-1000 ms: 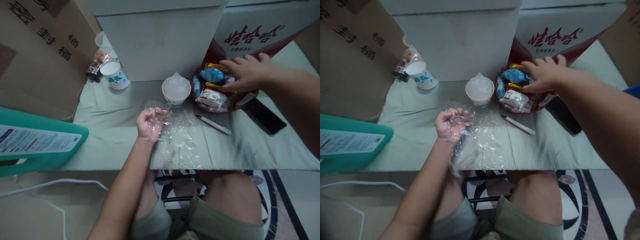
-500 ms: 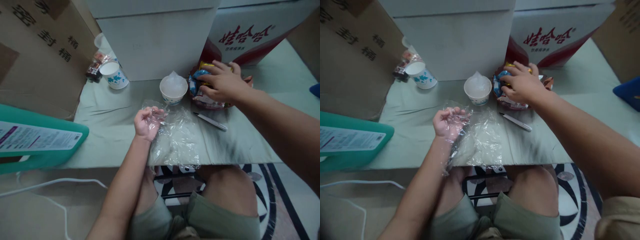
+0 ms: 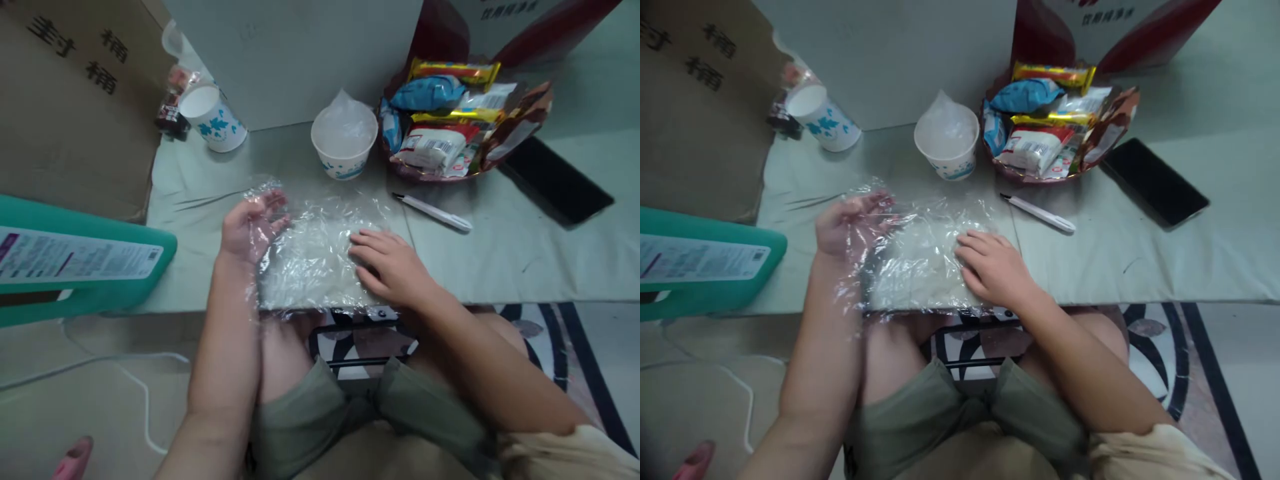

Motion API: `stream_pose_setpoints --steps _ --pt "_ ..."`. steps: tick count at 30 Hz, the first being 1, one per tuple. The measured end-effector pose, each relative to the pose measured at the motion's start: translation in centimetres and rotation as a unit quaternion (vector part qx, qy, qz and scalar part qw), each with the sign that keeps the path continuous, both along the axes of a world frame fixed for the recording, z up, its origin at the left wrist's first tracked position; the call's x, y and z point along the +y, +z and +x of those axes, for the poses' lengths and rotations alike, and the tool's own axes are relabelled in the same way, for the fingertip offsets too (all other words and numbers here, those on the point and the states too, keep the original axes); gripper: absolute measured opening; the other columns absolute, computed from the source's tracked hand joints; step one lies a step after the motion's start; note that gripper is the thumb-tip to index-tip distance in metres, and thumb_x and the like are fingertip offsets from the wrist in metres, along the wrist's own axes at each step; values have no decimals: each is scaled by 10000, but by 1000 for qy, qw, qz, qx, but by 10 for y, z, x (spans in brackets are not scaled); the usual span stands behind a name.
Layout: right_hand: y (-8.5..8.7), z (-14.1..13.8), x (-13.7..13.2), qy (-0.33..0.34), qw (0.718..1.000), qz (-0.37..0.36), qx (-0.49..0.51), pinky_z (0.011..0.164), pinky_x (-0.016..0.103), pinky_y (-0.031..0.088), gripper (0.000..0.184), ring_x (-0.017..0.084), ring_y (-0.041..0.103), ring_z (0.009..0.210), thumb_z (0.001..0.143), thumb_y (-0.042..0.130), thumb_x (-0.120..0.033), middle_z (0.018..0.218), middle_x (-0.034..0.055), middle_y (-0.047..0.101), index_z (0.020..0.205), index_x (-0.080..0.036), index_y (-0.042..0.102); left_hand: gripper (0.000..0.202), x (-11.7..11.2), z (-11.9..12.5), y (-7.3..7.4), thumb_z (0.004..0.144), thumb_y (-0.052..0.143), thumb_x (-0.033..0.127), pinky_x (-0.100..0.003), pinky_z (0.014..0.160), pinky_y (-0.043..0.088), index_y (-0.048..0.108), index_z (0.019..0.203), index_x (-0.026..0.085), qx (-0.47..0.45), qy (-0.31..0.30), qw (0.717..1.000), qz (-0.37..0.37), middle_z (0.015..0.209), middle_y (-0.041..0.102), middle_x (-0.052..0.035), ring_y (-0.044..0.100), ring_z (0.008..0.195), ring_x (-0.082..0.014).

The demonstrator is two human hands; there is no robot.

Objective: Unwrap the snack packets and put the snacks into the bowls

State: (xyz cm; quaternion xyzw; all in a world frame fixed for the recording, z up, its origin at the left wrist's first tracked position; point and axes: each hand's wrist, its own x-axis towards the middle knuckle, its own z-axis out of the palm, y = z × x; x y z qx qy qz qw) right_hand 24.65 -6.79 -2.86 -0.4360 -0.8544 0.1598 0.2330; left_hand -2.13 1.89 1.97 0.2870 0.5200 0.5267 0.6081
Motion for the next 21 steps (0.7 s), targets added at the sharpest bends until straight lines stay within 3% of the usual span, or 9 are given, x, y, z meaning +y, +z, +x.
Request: stream_pose_setpoints --steps 4,8,11,14,17,21 --pt "6 9 -6 -50 999 9 -18 879 478 577 262 312 714 1155 973 534 -287 1256 101 764 1127 -194 724 85 4 -11 -9 660 639 157 -199 505 463 556 648 171 149 98 984 -25 721 628 -22 624 638 -112" --pt "11 14 -13 -94 994 43 21 786 449 566 237 295 733 988 964 557 -279 1108 99 792 1073 -180 743 154 2 -5 -10 698 652 117 -189 376 252 520 716 195 265 77 960 -56 655 614 13 523 456 -79" --pt "13 19 -11 -115 987 81 81 865 453 576 242 286 725 1026 949 556 -243 1141 117 781 1083 -173 744 160 -2 -1 -6 723 643 114 -201 363 214 527 777 209 322 30 944 -55 626 640 26 393 385 -64" --pt "15 24 -4 -125 982 90 114 1036 461 541 304 277 691 1191 937 541 -242 1275 106 747 1182 -195 716 161 -7 -4 -7 733 651 152 -209 364 208 517 791 219 354 -25 934 -40 600 650 32 316 368 -61" --pt "14 24 3 -104 991 60 67 1162 495 454 402 281 598 1373 936 523 -269 1409 76 695 1306 -212 671 153 -14 -12 -10 743 655 197 -213 381 254 526 822 224 382 -66 922 -21 616 666 27 349 386 -74" --pt "11 22 6 -97 993 -43 -60 1206 572 383 522 312 528 1452 924 510 -253 1501 72 634 1436 -213 603 129 -19 -25 -16 749 626 205 -218 407 281 540 843 225 433 -69 899 3 637 639 35 389 422 -84"
